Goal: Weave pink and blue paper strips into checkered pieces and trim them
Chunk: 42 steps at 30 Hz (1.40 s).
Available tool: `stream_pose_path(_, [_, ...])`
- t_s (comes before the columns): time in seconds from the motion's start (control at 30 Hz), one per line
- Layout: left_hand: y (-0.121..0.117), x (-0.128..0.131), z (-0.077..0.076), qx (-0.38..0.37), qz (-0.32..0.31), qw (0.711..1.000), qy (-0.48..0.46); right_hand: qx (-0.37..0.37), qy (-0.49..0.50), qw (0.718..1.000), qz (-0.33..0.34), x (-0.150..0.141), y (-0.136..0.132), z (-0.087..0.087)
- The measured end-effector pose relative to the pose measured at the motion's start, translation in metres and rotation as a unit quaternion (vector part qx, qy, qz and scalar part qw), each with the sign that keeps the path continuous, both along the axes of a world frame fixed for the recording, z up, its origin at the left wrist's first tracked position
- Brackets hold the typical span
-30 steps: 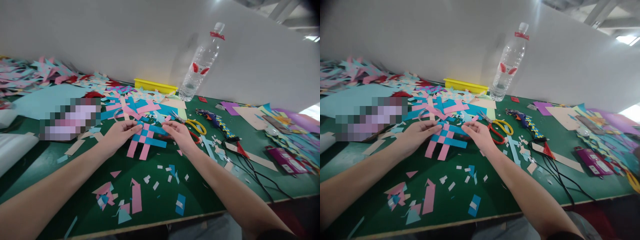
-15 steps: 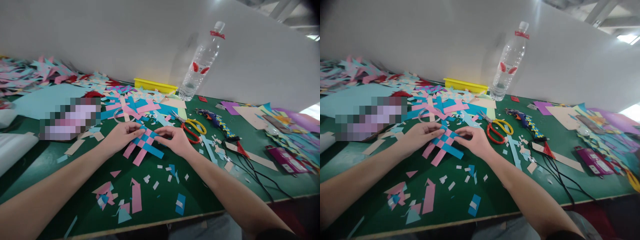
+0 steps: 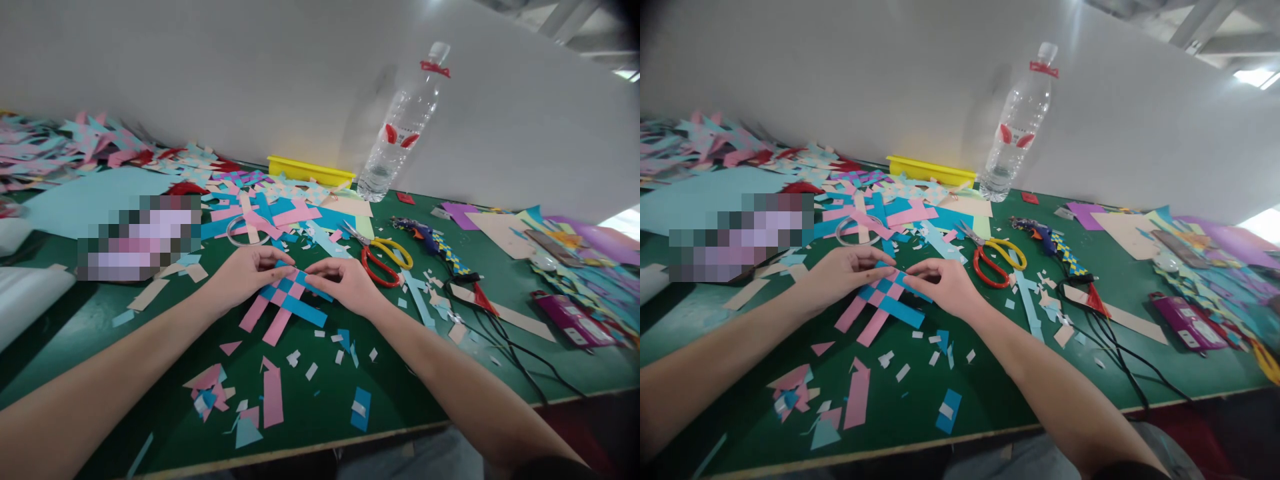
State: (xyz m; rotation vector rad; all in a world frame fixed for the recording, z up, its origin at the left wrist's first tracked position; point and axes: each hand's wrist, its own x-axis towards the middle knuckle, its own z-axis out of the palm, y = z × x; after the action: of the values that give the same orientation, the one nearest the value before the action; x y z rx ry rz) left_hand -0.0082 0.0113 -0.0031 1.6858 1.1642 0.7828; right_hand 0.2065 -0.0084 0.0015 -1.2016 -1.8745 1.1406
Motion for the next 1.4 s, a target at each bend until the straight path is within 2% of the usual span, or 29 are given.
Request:
stream_pose_path(0.43, [-0.0011, -0.0009, 0.0005, 0.004, -0.004, 1.0, 0.022, 0.01, -0.008, 1.0, 0.028, -0.0015, -0.0032, 0.0003])
stream_pose_path(0.7, [-0.0022, 0.0024, 0.0024, -0.005, -0.016, 0.999, 0.026, 0.015, -0.029, 0.999, 0.017, -0.0048, -0.0053, -0.001])
stream_pose_path(1.0, [-0.0002, -0.0001, 0.0008, 0.003, 0.02, 0.999, 0.033, 0.014, -0.04, 0.999, 0.004, -0.0032, -0.0042, -0.0004])
stream_pose_path(1.23, [-0.0011, -0.0008, 0.0032, -0.007, -0.001, 0.999, 0.037, -0.015, -0.03, 0.999, 0.033, -0.0055, -0.0062, 0.0024])
stream_pose_path(1.4, [-0.0011, -0.0002, 0.0033, -0.002, 0.0, 1.0, 0.028, -0.009, -0.046, 0.999, 0.01, -0.0047, -0.0048, 0.0021])
